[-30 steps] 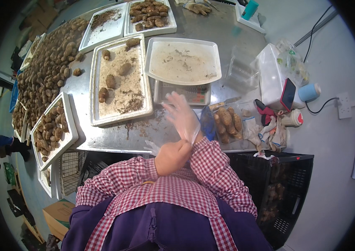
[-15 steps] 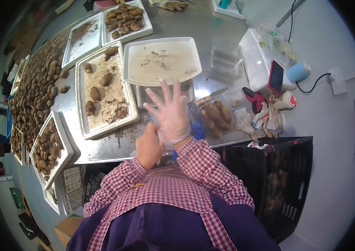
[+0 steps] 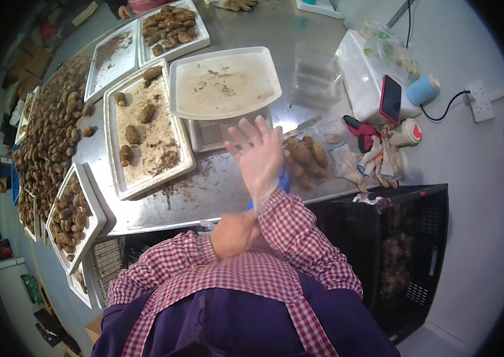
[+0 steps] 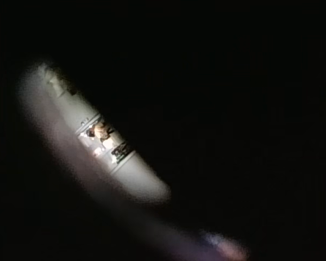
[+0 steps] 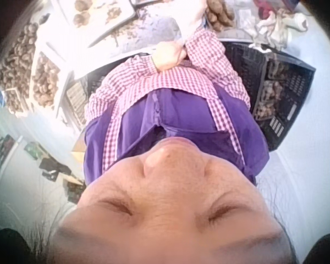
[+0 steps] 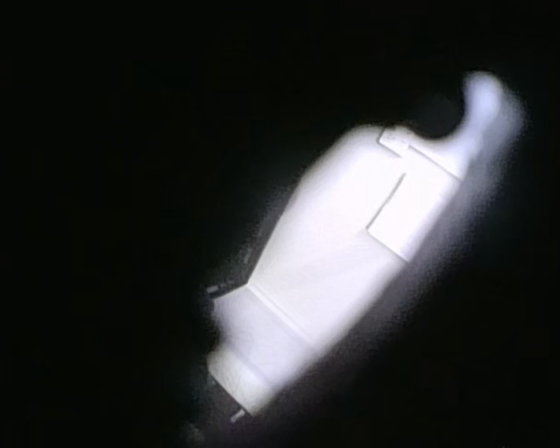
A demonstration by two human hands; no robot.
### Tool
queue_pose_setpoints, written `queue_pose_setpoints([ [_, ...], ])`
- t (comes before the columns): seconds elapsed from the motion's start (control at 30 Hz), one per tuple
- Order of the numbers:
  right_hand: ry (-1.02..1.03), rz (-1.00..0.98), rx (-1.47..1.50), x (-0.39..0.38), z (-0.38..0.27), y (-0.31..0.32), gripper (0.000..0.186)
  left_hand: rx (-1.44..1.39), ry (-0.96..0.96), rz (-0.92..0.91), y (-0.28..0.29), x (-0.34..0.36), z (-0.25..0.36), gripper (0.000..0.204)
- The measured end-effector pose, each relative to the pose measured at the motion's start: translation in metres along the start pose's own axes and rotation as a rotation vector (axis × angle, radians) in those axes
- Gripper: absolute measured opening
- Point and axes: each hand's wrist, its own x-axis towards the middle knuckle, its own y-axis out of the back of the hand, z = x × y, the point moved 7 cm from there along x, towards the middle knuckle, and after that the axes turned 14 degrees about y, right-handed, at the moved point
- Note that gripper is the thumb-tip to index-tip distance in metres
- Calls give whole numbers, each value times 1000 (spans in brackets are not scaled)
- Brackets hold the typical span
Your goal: The person puts on disposable gloves, moves a crate, then weighs and packs root vegetables into plastic containers on a digital scale. They handle the vegetables by hand, placing them into containers and occasionally adjusting the contents.
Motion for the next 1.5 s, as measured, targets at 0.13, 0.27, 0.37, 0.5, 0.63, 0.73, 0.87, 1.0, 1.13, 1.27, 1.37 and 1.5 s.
queue_pose_setpoints([
  [0.13, -140, 3, 318, -6, 0, -14, 61, 84, -5, -18, -3, 4, -4, 22],
  [0.27, -208, -228, 366, -12, 0, -47, 55, 119, -110, -92, -5, -1, 1, 19],
  [0.37, -79, -374, -115, -8, -7, -52, 39, 60, -161, -127, 3, -9, 3, 17],
  [0.5, -117, -313, -743, -21, -15, -18, 19, -443, 380, 208, 60, -8, -56, 15],
  [0.63, -285, -443, -910, -47, -6, 4, 19, -1101, 554, 283, 97, -20, -106, 11],
  [0.73, -328, -506, -945, -63, 0, 6, 21, -1118, 473, 279, 113, -26, -113, 12],
  [0.87, -358, -647, -1042, -74, 5, -5, 31, -1466, 433, 226, 105, -29, -113, 11],
  [1.0, -379, -878, -1256, -77, 13, -6, 22, -1424, 438, 177, 99, -35, -111, 7],
  [1.13, -350, -708, -1367, -68, 13, 12, 11, -836, 534, 148, 97, -53, -117, 11],
  [1.27, -432, -767, -1228, -76, 29, 12, 8, -741, 458, 92, 83, -75, -113, 15],
  [1.37, -547, -807, -1269, -82, 48, 14, 10, -945, 543, 159, 81, -99, -132, 14],
  [1.5, -661, -918, -1397, -92, 89, 18, 10, -1086, 541, 382, 92, -139, -155, 13],
])
